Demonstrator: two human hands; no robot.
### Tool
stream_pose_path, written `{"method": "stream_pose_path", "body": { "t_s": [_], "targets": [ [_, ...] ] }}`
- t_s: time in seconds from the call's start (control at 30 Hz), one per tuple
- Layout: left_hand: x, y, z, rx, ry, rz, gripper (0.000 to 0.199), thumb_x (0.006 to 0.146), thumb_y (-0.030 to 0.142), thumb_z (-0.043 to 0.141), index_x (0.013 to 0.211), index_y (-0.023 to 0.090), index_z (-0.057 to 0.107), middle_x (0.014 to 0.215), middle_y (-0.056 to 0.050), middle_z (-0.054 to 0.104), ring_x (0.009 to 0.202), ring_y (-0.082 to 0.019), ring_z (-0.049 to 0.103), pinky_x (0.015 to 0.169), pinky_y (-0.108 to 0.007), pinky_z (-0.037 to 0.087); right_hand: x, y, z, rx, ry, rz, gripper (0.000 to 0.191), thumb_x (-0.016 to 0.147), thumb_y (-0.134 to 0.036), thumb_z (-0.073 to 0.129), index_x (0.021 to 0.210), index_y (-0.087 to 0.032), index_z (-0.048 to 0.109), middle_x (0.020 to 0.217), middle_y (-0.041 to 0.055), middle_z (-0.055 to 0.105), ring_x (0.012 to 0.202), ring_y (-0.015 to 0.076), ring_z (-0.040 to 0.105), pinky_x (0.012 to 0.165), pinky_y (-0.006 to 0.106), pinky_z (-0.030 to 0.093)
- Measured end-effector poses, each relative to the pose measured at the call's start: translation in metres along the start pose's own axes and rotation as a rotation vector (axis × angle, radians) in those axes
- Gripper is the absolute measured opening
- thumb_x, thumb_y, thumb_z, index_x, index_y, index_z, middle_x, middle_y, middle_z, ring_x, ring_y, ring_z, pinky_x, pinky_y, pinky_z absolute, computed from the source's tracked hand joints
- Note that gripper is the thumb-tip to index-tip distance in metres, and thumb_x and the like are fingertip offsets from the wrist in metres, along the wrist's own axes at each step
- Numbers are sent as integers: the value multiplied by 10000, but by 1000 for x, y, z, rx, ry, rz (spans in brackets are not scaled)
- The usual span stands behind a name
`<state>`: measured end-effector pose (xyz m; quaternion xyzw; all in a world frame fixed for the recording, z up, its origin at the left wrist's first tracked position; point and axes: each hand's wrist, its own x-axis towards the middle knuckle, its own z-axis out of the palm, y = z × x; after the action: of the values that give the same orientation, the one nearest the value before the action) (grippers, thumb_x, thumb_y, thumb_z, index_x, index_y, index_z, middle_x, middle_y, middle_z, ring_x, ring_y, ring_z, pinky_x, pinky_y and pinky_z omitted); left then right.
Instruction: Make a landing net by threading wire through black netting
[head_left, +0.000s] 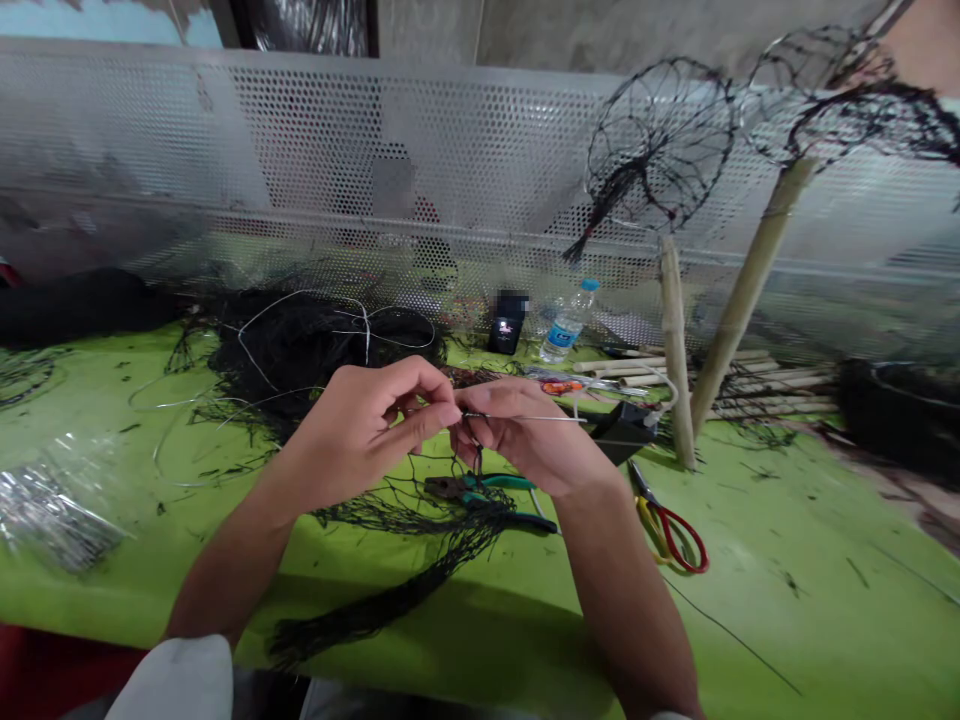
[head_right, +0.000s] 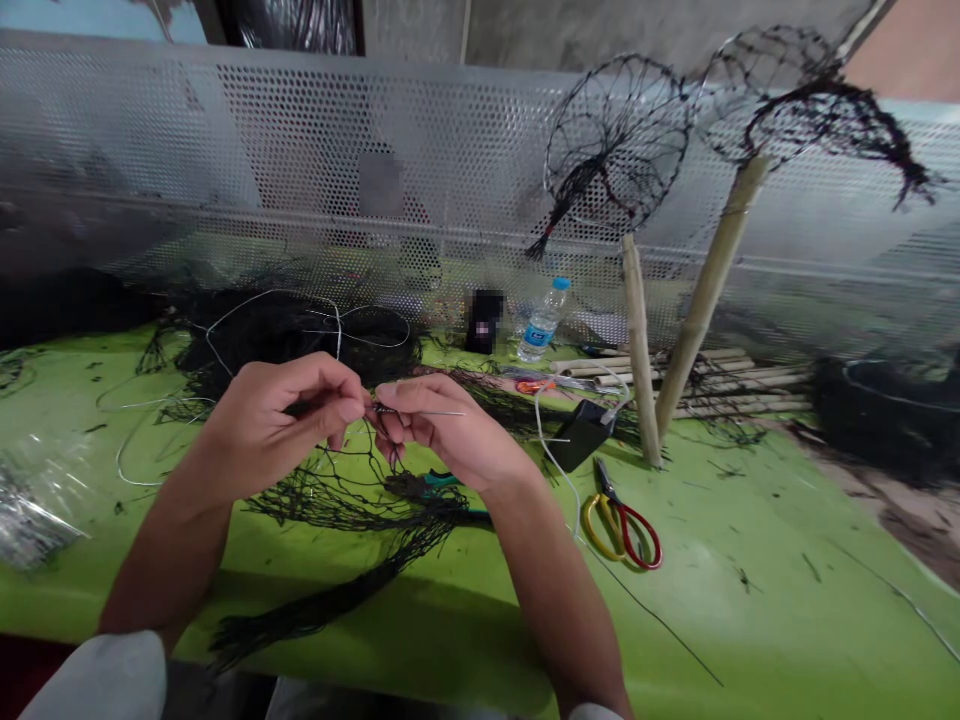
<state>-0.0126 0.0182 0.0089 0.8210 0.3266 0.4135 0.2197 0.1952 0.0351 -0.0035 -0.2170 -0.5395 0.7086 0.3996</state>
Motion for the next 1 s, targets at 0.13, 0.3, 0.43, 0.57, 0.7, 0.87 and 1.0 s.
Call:
{"method": "stream_pose_path", "body": {
  "t_s": [0.13, 0.3, 0.43, 0.57, 0.7, 0.87, 1.0],
  "targets": [
    [0, 4, 3, -87, 28, -39, 143, 983, 310, 697, 909, 193, 660, 641, 49, 668, 524, -82, 641, 478, -157, 489, 0, 2, 1, -15, 21, 0, 356, 875, -353, 740, 599, -162, 621, 568, -27, 532, 569, 109, 582, 560, 230, 480],
    [-2, 6, 5, -104, 75, -75, 145, 982, 324, 700, 919, 198, 666, 673, 42, 663, 510, -75, 597, 464, -168, 482, -2, 2, 1, -90, 39, 0, 383, 899, -415, 737, 630, -160, 639, 600, -10, 577, 557, 111, 569, 546, 240, 474],
    [-3, 5, 2, -49, 108, -64, 119, 950, 301, 735, 903, 202, 689, 692, 49, 681, 516, -61, 574, 452, -160, 445, 0, 1, -1, -145, 145, -84, 324, 939, -465, 694, 835, -158, 704, 783, 13, 658, 630, 114, 628, 609, 244, 514],
    [2, -6, -10, -36, 229, -73, 61, 909, 240, 765, 915, 192, 730, 743, 38, 732, 484, -43, 549, 415, -155, 417, 3, 1, 0, -24, 102, -62, 413, 1003, -498, 520, 1273, -210, 644, 1222, 95, 704, 1007, 202, 718, 909, 355, 589],
    [7, -22, -32, 6, 349, -109, 53, 904, 215, 764, 948, 186, 774, 770, 48, 765, 468, -22, 525, 391, -147, 418, -6, -1, 7, -146, -11, -55, 585, 1009, -538, 515, 1531, -275, 477, 1573, 93, 537, 1405, 253, 563, 1196, 453, 442],
    [-1, -24, -65, 77, 596, -65, 35, 945, 209, 763, 964, 190, 786, 725, 128, 741, 511, 19, 547, 409, -139, 388, -18, -16, -11, -478, -186, -71, 493, 1038, -433, 566, 1519, -328, 544, 1628, 25, 498, 1512, 220, 456, 1245, 407, 370],
    [-17, -22, -81, 461, 626, -129, 268, 1105, 374, 539, 1191, 169, 688, 912, 94, 729, 623, 5, 571, 483, -232, 387, -5, -13, -50, -930, -385, 176, 346, 1026, -407, 552, 1214, -205, 761, 1224, 90, 767, 1119, 225, 709, 961, 320, 534]
  ]
}}
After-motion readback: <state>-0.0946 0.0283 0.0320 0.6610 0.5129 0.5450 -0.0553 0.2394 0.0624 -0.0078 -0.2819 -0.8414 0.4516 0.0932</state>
